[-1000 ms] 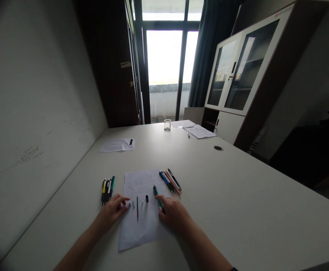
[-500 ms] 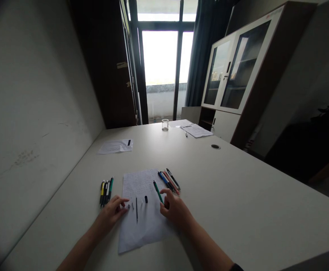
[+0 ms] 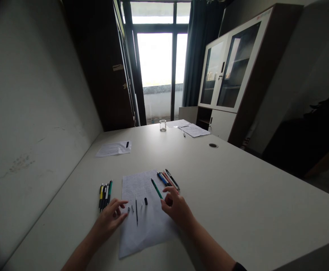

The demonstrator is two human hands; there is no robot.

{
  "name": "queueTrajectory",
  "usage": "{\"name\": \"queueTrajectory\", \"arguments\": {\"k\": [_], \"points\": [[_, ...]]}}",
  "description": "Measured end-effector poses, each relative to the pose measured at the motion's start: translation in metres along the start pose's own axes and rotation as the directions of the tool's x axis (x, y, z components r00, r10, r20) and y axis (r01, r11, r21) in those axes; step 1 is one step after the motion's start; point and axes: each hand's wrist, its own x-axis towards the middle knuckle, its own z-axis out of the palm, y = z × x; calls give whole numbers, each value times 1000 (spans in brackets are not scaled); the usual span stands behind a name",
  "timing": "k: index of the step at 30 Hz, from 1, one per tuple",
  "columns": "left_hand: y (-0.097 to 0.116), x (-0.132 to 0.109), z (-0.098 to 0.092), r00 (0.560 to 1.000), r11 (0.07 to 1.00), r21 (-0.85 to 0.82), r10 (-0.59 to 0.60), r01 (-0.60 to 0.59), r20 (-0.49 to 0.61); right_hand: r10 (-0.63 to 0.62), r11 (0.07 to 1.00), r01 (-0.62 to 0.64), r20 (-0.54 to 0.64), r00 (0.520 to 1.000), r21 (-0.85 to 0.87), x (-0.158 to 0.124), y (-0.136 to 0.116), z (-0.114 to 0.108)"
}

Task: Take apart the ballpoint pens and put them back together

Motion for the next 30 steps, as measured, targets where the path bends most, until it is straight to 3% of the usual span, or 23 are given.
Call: {"name": "queueTrajectory", "arguments": {"k": [5, 10, 13, 16, 19, 23, 30], "points": [[4, -1, -2, 997, 998, 49, 31, -28, -64, 38, 994, -29, -86, 996, 108, 2, -7, -7], [3, -1, -3, 960, 992, 76, 115, -99, -257, 19, 980, -4, -75, 997, 197, 3, -14, -9], [0, -1, -1, 916, 981, 100, 190, -165, -354, -50, 981, 60, -58, 997, 182, 4, -24, -8], [-1, -2, 1, 888, 967, 122, 252, -222, -384, -169, 976, 168, 1, 986, 136, 8, -39, -5], [0, -2, 3, 888, 956, 130, 291, -262, -355, -276, 960, 269, 84, 957, 82, 15, -53, 0], [2, -1, 4, 928, 953, 119, 299, -279, -223, -372, 928, 364, 174, 912, 81, 22, -63, 13], [7, -1, 11, 954, 954, 133, 283, -269, -98, -387, 917, 357, 176, 905, 181, 29, -64, 33]]}}
